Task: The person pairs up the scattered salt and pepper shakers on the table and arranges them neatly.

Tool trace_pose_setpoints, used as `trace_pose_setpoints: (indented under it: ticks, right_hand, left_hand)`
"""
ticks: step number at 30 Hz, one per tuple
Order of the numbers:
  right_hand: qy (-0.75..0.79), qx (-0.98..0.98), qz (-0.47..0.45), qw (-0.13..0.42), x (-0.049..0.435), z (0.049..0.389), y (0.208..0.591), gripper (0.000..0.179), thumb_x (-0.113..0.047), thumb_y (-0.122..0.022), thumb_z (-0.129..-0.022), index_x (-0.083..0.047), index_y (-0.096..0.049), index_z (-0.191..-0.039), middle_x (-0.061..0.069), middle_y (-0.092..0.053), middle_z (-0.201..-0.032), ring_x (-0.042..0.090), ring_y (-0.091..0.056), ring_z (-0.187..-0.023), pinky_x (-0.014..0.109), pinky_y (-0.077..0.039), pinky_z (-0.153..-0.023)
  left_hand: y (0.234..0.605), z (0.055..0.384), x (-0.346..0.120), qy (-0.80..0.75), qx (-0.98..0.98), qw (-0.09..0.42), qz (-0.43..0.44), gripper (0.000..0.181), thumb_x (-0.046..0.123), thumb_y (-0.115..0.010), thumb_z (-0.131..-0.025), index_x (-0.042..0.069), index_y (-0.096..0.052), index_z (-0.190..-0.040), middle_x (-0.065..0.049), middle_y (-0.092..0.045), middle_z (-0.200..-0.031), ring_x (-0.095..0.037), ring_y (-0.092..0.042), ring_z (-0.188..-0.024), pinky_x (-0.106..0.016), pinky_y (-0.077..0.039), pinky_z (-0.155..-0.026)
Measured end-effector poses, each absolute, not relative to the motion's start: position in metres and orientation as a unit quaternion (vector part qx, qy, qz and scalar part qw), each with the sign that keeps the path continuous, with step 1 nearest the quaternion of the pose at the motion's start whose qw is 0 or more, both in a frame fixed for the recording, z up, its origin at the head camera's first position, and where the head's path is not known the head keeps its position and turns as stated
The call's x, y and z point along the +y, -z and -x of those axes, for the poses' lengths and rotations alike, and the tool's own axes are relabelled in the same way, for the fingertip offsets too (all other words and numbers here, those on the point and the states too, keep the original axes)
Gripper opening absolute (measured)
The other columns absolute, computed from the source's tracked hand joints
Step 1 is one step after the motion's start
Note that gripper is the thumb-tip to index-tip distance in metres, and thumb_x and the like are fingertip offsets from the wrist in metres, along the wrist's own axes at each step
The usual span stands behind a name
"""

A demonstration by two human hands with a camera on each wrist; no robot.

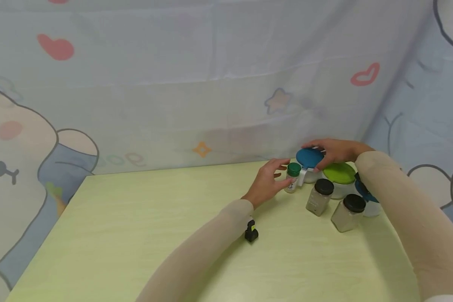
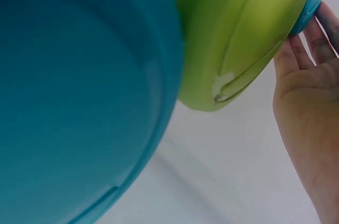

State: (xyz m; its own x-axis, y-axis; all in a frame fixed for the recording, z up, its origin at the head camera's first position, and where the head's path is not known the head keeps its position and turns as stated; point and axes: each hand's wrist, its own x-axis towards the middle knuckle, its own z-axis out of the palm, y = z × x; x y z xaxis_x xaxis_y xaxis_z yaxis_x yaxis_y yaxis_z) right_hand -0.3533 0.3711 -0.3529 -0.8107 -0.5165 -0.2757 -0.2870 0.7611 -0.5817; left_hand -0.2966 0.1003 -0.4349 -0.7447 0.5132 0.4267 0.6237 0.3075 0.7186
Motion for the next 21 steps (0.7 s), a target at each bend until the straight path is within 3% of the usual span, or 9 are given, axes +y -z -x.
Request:
trace_pose_setpoints:
  ticks: [9,21]
  right_hand:
    - [0.265,0.914,0.221,0.213,0.3676,0.3517,0.3497,0.084,-0.017,-0.084,-0.085,-0.003,-0.038,-0.153,0.028,-0.035,-0.155,0.058,-0.033,-0.14,0.062,-0.046,-0.103]
    - [0.266,0.913,0.221,0.217,0.3619,0.3596,0.3525,0.085,-0.015,-0.084,-0.084,-0.004,-0.037,-0.154,0.029,-0.031,-0.156,0.058,-0.033,-0.139,0.062,-0.047,-0.102]
  left_hand:
    - [0.4343,0.2975,0.1077,0.491,-0.804,0.058,0.331,0.055,0.027,-0.071,-0.097,0.008,-0.053,-0.146,-0.005,-0.058,-0.137,-0.015,-0.062,-0.12,-0.018,-0.051,-0.097]
    - [0.4333,0.2992,0.11,0.491,-0.809,0.055,0.32,0.054,0.026,-0.072,-0.096,0.008,-0.054,-0.144,-0.005,-0.06,-0.132,-0.008,-0.062,-0.108,-0.014,-0.052,-0.089]
